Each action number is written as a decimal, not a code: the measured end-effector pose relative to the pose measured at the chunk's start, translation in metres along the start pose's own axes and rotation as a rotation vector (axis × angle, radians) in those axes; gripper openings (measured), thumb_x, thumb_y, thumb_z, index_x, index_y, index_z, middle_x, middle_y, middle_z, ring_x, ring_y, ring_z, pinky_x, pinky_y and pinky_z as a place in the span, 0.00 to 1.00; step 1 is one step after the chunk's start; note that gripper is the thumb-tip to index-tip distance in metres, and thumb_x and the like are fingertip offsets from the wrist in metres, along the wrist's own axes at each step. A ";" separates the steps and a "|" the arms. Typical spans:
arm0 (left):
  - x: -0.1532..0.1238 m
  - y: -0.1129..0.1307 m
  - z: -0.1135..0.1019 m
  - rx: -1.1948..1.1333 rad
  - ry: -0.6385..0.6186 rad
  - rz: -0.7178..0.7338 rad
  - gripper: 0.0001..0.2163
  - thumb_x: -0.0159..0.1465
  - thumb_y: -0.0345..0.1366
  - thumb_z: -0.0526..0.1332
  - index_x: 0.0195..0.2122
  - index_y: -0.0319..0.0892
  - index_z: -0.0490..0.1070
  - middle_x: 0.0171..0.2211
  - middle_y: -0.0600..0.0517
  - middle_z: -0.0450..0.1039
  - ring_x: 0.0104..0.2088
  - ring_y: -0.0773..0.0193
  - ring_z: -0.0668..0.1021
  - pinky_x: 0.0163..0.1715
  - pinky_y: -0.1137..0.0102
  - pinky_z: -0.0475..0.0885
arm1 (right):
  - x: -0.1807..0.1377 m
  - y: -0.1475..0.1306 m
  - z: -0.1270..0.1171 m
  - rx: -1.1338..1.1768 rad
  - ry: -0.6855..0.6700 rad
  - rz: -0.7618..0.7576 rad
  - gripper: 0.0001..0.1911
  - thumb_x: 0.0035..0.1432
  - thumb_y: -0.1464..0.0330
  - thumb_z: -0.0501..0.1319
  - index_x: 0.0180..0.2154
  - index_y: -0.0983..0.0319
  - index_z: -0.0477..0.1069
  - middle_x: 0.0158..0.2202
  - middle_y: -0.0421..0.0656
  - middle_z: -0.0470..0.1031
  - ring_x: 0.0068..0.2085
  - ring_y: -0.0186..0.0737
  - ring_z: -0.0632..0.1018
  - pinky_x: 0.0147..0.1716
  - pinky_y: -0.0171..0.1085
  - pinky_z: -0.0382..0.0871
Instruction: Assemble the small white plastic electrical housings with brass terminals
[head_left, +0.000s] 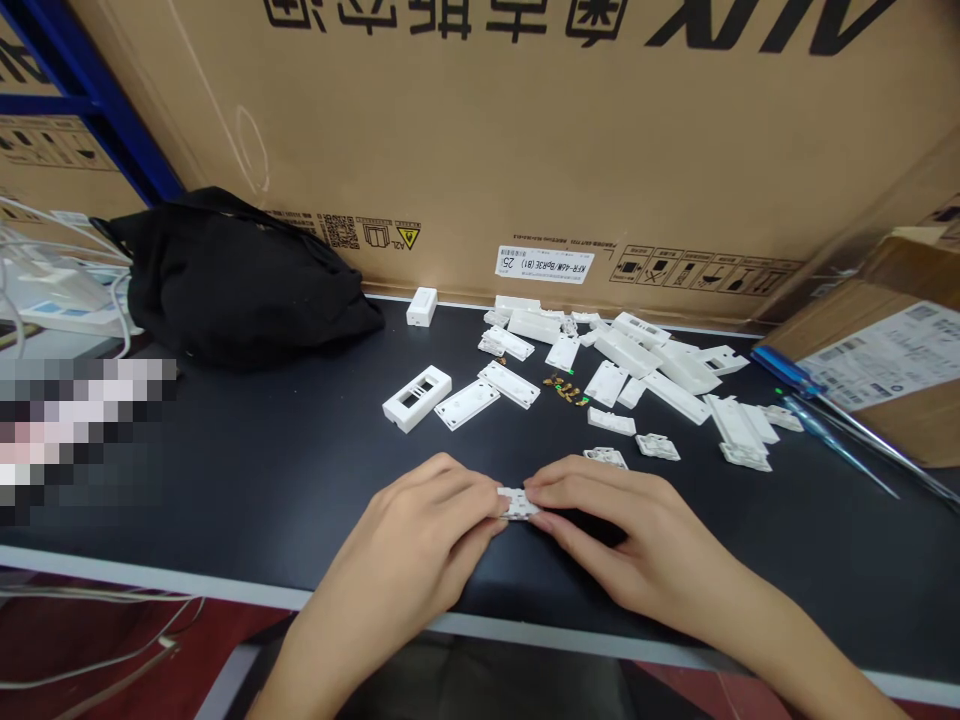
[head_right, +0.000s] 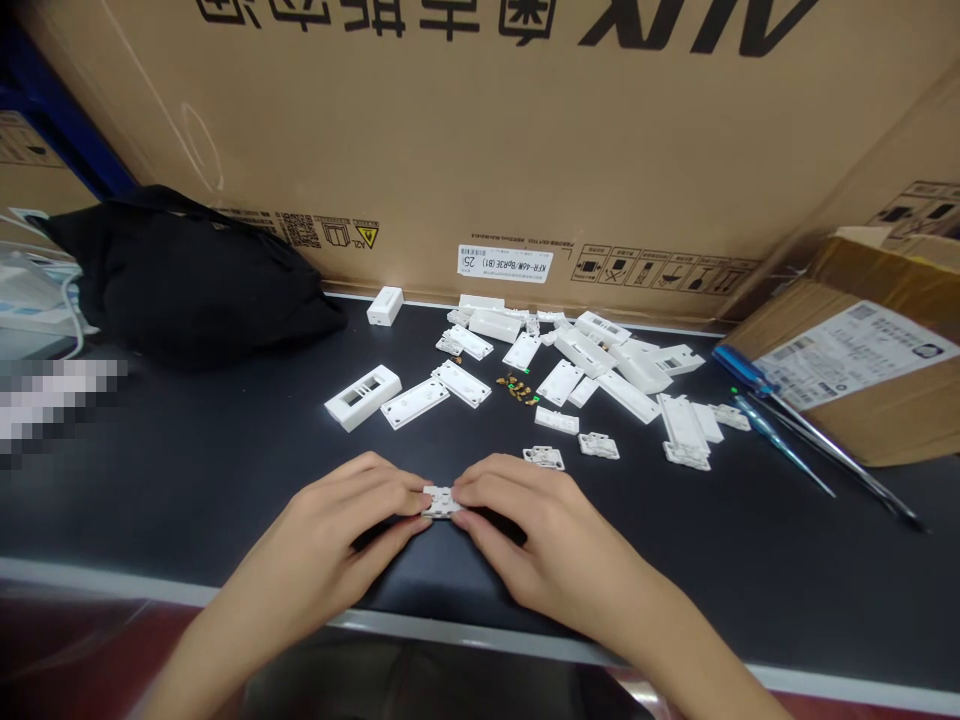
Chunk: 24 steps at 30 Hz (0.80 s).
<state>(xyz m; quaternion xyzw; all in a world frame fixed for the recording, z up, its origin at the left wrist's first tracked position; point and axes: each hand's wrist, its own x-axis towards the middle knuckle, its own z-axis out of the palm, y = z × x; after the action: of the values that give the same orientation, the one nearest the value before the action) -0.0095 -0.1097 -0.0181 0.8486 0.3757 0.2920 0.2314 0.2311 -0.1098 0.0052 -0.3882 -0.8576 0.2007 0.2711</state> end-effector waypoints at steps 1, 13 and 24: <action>0.000 0.000 0.000 -0.002 0.005 0.009 0.03 0.74 0.33 0.59 0.43 0.47 0.71 0.44 0.58 0.79 0.43 0.64 0.75 0.43 0.68 0.73 | 0.001 0.000 -0.001 0.015 -0.006 0.015 0.07 0.69 0.71 0.61 0.45 0.58 0.78 0.44 0.41 0.82 0.43 0.35 0.81 0.47 0.33 0.74; 0.001 -0.002 0.000 -0.012 0.014 0.033 0.04 0.74 0.33 0.59 0.42 0.46 0.73 0.45 0.55 0.80 0.43 0.62 0.76 0.43 0.68 0.74 | 0.010 -0.005 -0.008 0.053 -0.090 0.128 0.04 0.66 0.70 0.64 0.38 0.58 0.79 0.41 0.41 0.79 0.40 0.36 0.80 0.44 0.35 0.71; 0.003 -0.001 0.001 -0.005 0.024 0.053 0.05 0.74 0.32 0.59 0.40 0.45 0.74 0.43 0.54 0.81 0.41 0.62 0.76 0.42 0.67 0.75 | 0.015 -0.009 -0.012 0.052 -0.133 0.121 0.06 0.65 0.73 0.62 0.38 0.61 0.78 0.39 0.43 0.78 0.37 0.36 0.79 0.38 0.35 0.73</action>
<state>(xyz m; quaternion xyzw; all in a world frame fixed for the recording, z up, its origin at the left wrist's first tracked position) -0.0079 -0.1066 -0.0183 0.8540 0.3552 0.3092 0.2210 0.2253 -0.1025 0.0246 -0.4181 -0.8431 0.2641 0.2111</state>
